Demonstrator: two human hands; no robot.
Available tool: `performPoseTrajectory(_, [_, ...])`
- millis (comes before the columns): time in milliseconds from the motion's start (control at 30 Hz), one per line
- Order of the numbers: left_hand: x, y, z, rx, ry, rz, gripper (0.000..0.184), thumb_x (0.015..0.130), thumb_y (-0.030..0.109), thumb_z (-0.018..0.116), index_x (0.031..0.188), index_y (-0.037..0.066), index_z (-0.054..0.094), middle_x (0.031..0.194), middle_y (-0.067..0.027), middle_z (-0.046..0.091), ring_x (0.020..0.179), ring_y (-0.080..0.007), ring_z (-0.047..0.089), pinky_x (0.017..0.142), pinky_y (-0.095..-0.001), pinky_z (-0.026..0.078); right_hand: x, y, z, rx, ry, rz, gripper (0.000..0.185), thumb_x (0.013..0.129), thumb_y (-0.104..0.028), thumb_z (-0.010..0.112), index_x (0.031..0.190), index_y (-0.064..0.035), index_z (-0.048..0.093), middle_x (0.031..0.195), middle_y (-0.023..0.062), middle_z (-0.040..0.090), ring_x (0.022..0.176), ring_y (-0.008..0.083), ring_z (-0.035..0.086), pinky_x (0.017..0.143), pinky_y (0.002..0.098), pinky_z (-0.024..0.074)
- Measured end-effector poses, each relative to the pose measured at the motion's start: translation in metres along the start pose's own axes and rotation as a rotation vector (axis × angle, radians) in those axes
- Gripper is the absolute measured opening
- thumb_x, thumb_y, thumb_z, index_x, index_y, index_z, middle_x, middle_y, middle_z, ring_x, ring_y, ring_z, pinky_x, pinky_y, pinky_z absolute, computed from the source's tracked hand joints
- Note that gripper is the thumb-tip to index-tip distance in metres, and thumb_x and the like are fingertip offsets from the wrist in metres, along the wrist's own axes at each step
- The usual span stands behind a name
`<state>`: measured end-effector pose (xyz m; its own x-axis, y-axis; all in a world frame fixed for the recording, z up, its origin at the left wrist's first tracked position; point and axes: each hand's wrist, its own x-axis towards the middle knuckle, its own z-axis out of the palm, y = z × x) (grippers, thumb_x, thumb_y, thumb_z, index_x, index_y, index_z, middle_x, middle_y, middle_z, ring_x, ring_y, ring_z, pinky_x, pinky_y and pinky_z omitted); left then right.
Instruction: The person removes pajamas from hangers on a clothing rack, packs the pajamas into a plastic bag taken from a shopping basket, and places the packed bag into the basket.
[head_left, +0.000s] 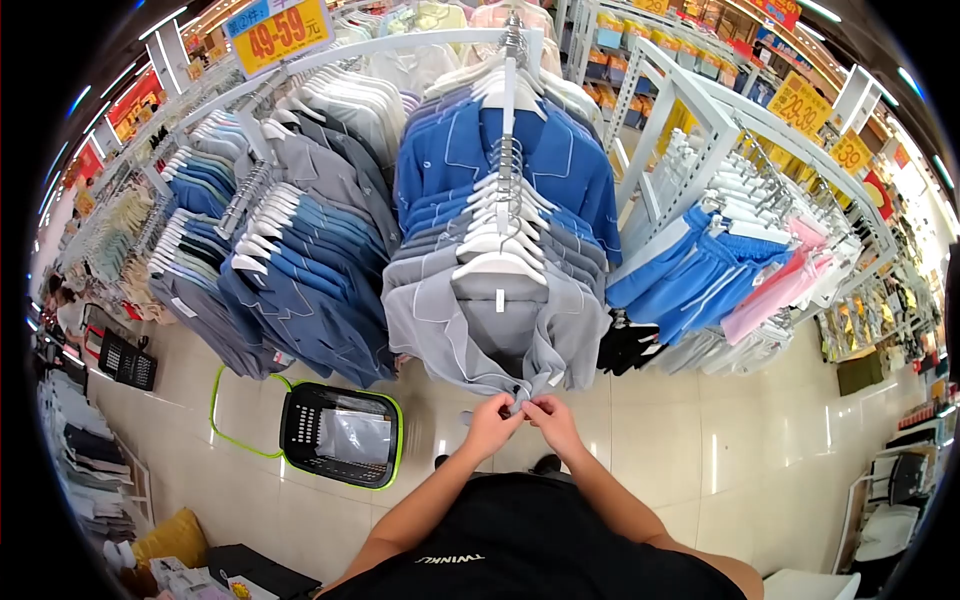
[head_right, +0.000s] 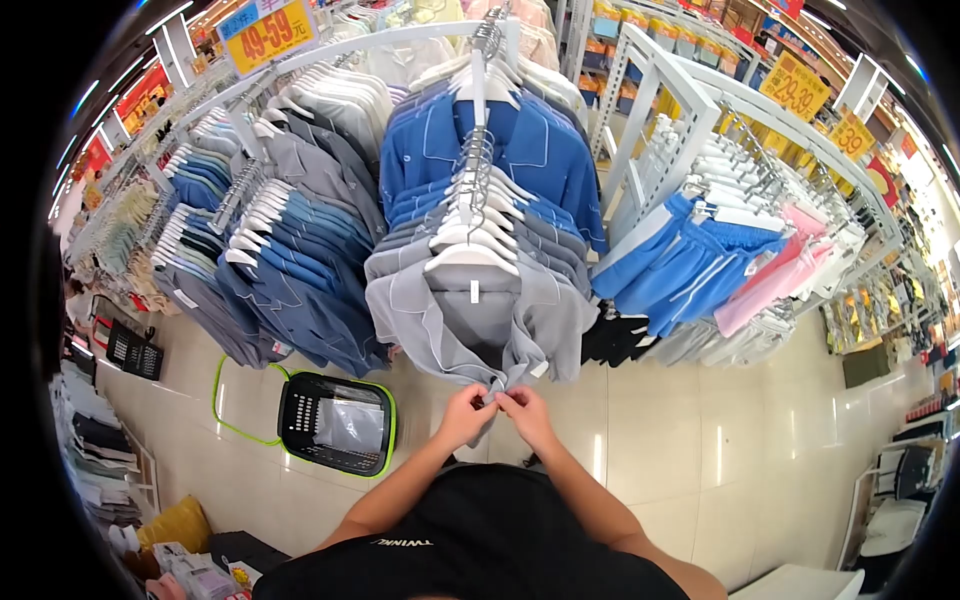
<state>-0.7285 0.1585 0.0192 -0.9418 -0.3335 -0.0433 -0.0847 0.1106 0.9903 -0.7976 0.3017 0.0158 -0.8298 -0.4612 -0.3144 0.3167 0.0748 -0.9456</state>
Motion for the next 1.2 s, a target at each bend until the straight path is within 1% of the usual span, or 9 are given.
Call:
performPoseTrajectory(233, [0.000,0.006,-0.004,-0.017,0.041,-0.026,0.020,0.081,0.012,0.072,0.082,0.002,0.055,0.066,-0.0008,0.054,0.061,-0.0067,0.047,0.056,-0.0257,0.041,-0.001,0.013,-0.005,0.138,-0.038,-0.004,0.020,0.089,-0.008,0.066,0.103,0.0021,0.057,0.087,0.0076,0.066,0.078,0.0130,0.063,0.070,0.0251,0.0500])
performPoseTrajectory(433, [0.001,-0.002,-0.001,-0.053,0.079,0.008,0.017,0.082,0.009,0.071,0.082,0.004,0.055,0.067,0.0041,0.053,0.060,-0.0032,0.046,0.053,-0.0228,0.038,-0.009,0.001,0.006,-0.085,-0.043,-0.134,0.026,0.085,-0.002,0.068,0.108,0.0006,0.056,0.091,0.0052,0.062,0.080,0.0110,0.060,0.073,0.0252,0.0497])
performPoseTrajectory(567, [0.002,-0.003,-0.001,-0.040,0.090,0.026,0.018,0.082,0.009,0.072,0.082,0.004,0.055,0.068,0.0041,0.054,0.060,-0.0032,0.047,0.054,-0.0228,0.039,-0.011,-0.007,0.010,-0.119,0.023,-0.180,0.030,0.083,0.001,0.067,0.111,0.0009,0.057,0.088,0.0029,0.060,0.077,0.0086,0.057,0.070,0.0225,0.0471])
performPoseTrajectory(667, [0.001,0.001,-0.001,-0.071,0.108,-0.019,0.023,0.080,0.013,0.074,0.081,0.002,0.054,0.064,-0.0006,0.050,0.061,-0.0079,0.045,0.055,-0.0269,0.039,-0.011,-0.011,0.011,-0.178,0.062,-0.208,0.029,0.082,0.002,0.066,0.109,0.0009,0.057,0.086,0.0017,0.059,0.075,0.0075,0.055,0.067,0.0212,0.0457])
performPoseTrajectory(767, [0.000,0.004,0.001,-0.053,0.086,-0.043,0.023,0.080,0.014,0.073,0.085,0.001,0.055,0.066,-0.0023,0.051,0.062,-0.0092,0.047,0.057,-0.0274,0.041,-0.007,-0.005,0.008,-0.291,0.118,-0.257,0.029,0.079,0.001,0.066,0.107,0.0007,0.059,0.081,0.0016,0.059,0.072,0.0075,0.055,0.065,0.0226,0.0463])
performPoseTrajectory(833, [0.000,0.000,0.001,-0.003,0.015,0.072,0.024,0.080,0.010,0.073,0.097,0.002,0.058,0.076,-0.0020,0.059,0.066,-0.0069,0.055,0.059,-0.0260,0.046,-0.007,0.000,0.004,-0.358,0.144,-0.295,0.030,0.077,0.000,0.066,0.106,0.0007,0.060,0.077,0.0023,0.060,0.070,0.0084,0.056,0.064,0.0245,0.0477])
performPoseTrajectory(867, [-0.001,-0.001,0.002,-0.027,0.011,0.060,0.027,0.079,0.014,0.073,0.097,0.001,0.057,0.079,-0.0075,0.058,0.067,-0.0142,0.054,0.063,-0.0296,0.046,-0.007,0.002,0.003,-0.353,0.145,-0.262,0.030,0.076,-0.001,0.067,0.106,0.0004,0.060,0.076,0.0020,0.060,0.069,0.0082,0.056,0.064,0.0245,0.0475])
performPoseTrajectory(1000, [-0.002,0.003,-0.002,0.080,-0.011,0.066,0.028,0.078,0.015,0.072,0.101,0.002,0.061,0.084,-0.0126,0.062,0.071,-0.0219,0.062,0.065,-0.0331,0.050,-0.007,0.002,0.002,-0.316,0.076,-0.269,0.030,0.079,0.007,0.061,0.107,0.0008,0.056,0.077,-0.0008,0.056,0.068,0.0056,0.052,0.061,0.0208,0.0434])
performPoseTrajectory(1200, [-0.004,0.012,-0.017,0.155,0.013,0.068,0.023,0.080,0.017,0.069,0.095,0.001,0.064,0.079,-0.0146,0.064,0.067,-0.0248,0.063,0.063,-0.0345,0.050,-0.001,-0.007,-0.002,-0.124,-0.094,-0.167,0.030,0.083,0.006,0.061,0.111,-0.0017,0.053,0.085,0.0062,0.064,0.074,0.0099,0.061,0.066,0.0240,0.0491])
